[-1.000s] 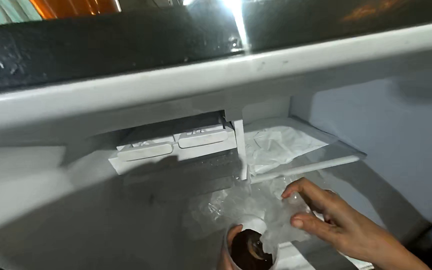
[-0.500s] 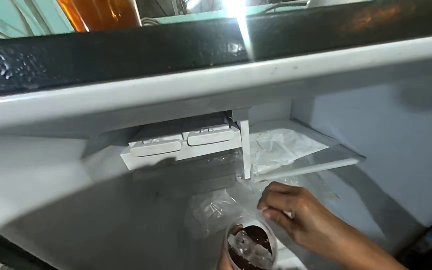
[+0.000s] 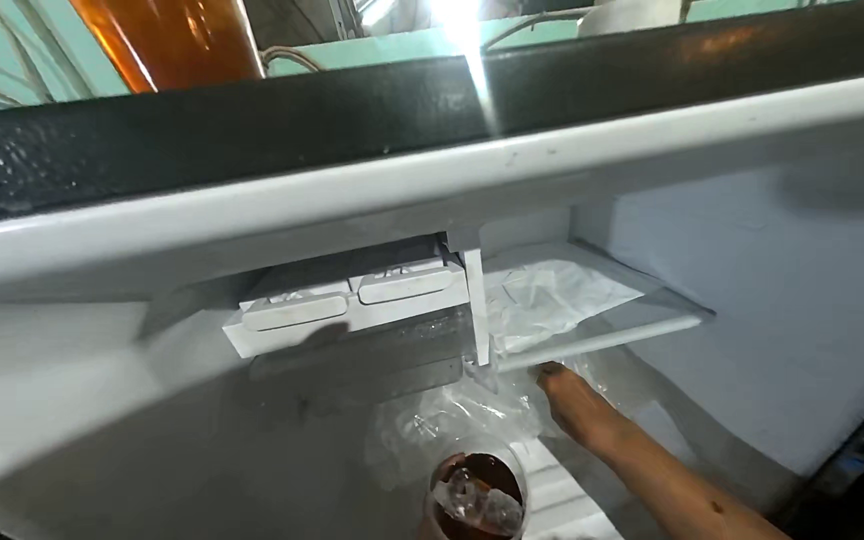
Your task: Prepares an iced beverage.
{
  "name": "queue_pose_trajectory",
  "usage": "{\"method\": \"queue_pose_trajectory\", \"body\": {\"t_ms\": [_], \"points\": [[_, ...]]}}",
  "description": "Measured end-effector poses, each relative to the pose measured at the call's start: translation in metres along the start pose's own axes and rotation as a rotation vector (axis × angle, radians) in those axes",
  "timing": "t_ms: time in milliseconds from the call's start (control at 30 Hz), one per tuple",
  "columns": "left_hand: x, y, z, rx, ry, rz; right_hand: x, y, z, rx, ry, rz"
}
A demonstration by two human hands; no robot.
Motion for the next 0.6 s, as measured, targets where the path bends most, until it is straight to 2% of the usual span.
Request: {"method": "queue_pose_trajectory", "body": {"t_ms": [100,233,433,533,600], "points": [[-0.001,0.0,-0.002,0.014,0.011,0.073,0.015,0.001,0.016,-0.008,0.0,0.01],[0.0,0.009,-0.001,-0.002,-0.012,0.09,0.03,0.003,0.026,-0.006,-0.028,-0.012],[-0.001,0.005,0.003,-0.052,-0.027,0.074,0.029,0.011,0.016,0.029,-0.028,-0.183],[0.002,0.004,0.005,-0.03,-0.039,0.027,0.031,0.013,0.02,0.07,-0.153,-0.063],[0.001,0.004,0.005,-0.06,-0.032,0.009,0.035,0.011,0.023,0.068,-0.163,-0.041]]}}
Point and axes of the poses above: each hand's wrist, its own x-axis towards the middle knuckle, its own z-axis out of the palm, y = z × x, the point moved 6 cm from there along x, towards the middle knuckle, and after that the axes turned 5 degrees about -x, right-handed, at the moved point
